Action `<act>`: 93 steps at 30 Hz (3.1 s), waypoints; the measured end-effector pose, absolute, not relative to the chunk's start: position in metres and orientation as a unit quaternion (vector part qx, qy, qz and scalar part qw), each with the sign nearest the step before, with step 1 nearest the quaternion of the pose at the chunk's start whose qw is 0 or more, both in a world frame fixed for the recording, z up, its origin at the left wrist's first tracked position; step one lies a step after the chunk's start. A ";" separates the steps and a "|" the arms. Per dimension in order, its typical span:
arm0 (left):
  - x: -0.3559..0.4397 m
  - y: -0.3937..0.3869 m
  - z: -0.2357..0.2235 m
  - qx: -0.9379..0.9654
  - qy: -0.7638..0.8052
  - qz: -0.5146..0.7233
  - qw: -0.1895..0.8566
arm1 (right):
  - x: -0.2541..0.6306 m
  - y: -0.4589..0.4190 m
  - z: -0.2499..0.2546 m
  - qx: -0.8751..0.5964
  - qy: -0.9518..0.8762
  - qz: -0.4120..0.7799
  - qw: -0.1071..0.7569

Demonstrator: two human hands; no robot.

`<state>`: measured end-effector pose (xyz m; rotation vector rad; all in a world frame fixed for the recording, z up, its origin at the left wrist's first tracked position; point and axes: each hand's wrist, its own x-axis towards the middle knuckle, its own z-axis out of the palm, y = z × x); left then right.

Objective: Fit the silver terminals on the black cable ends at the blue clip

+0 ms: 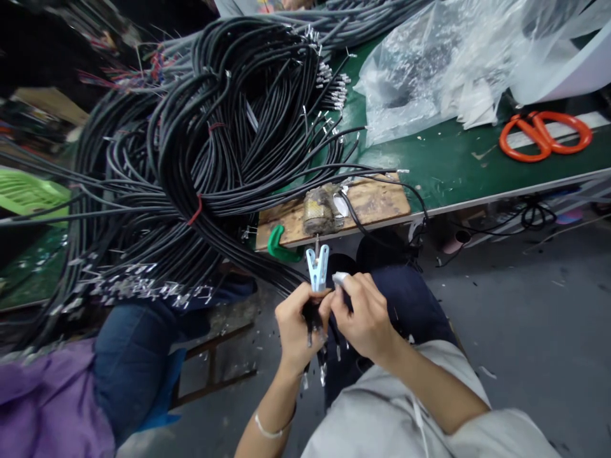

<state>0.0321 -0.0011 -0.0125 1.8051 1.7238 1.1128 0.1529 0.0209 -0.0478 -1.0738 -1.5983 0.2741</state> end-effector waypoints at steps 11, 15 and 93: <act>0.023 -0.001 -0.003 0.664 0.592 0.381 0.251 | 0.153 0.030 -0.060 -0.373 -0.392 0.620 0.569; 0.027 -0.001 -0.005 0.664 0.601 0.382 0.230 | 0.151 0.033 -0.048 -0.335 -0.510 0.599 0.518; 0.018 -0.006 -0.003 0.678 0.553 0.392 0.284 | 0.165 0.026 -0.037 -0.350 -0.563 0.530 0.529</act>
